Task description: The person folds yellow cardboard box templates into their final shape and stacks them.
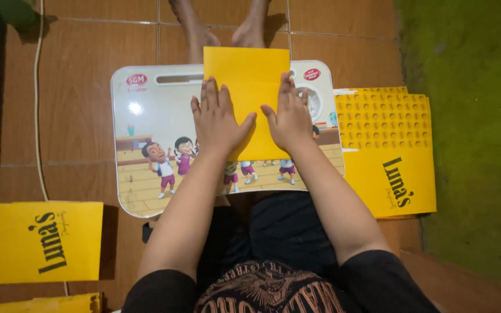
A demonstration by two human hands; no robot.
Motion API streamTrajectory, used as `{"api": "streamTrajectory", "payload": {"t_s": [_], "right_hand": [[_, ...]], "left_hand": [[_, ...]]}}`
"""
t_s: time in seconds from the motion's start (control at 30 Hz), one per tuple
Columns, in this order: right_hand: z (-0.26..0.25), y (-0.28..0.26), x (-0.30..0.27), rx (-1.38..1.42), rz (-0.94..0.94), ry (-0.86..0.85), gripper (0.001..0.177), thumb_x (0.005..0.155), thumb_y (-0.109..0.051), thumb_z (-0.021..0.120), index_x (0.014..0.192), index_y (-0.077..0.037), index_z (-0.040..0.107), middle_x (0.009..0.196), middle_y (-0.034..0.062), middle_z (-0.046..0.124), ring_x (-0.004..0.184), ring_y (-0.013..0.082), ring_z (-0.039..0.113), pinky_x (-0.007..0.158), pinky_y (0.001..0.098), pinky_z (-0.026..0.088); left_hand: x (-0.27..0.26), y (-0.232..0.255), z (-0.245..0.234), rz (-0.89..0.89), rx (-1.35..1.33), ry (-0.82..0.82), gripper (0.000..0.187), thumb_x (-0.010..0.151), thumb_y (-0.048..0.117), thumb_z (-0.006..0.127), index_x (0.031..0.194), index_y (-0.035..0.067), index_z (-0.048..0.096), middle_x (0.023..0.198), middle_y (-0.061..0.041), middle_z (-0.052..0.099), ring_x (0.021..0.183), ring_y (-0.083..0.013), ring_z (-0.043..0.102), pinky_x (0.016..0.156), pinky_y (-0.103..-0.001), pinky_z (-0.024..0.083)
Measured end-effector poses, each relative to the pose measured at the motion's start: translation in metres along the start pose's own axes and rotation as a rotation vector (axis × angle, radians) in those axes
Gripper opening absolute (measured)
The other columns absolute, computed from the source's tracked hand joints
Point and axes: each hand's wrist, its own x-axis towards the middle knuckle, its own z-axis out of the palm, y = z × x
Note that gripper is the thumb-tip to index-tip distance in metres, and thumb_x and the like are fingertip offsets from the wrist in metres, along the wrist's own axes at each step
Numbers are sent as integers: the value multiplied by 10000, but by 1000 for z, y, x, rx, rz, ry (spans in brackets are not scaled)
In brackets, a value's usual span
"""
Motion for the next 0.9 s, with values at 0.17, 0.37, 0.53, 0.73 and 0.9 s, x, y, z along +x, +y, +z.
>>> {"api": "streamTrajectory", "payload": {"t_s": [0.17,0.37,0.53,0.73,0.9], "right_hand": [[-10,-5,-3,33,11,-23,759,1099,-519,354,1615,2,156,1599,296,354,1519,385,314,1263,521,106],[-14,3,14,-31,-15,-101,771,1100,-497,406,1589,66,208,1550,325,426,1489,409,375,1245,550,136],[-31,-7,6,-11,66,-192,831,1045,-560,492,1614,-19,217,1583,255,413,1511,339,354,1243,561,46],[12,-14,-26,-82,-84,125,674,1110,-481,460,1648,-125,264,1707,183,184,1573,387,119,1197,688,-9],[25,-65,-86,108,-189,50,789,1039,-652,414,1652,-182,252,1741,104,66,1590,338,-15,1174,737,-47]], "left_hand": [[4,-3,-1,2,19,9,852,864,660,575,1447,45,485,1579,-251,344,1513,-400,287,1225,-578,166],[2,-7,-5,34,-26,69,859,816,644,671,1388,18,534,1516,-277,383,1449,-445,377,1188,-567,286],[1,-24,3,-10,-429,225,760,755,243,950,1353,59,519,1560,-272,216,1407,-527,430,1148,-594,435],[-43,-34,-28,-403,-858,155,873,769,74,944,1468,42,421,1469,-240,325,1272,-405,603,1014,-453,576],[-58,-26,-53,-637,-1278,-127,780,974,424,706,1536,10,357,1597,-276,326,1391,-489,481,1063,-578,495]]}}
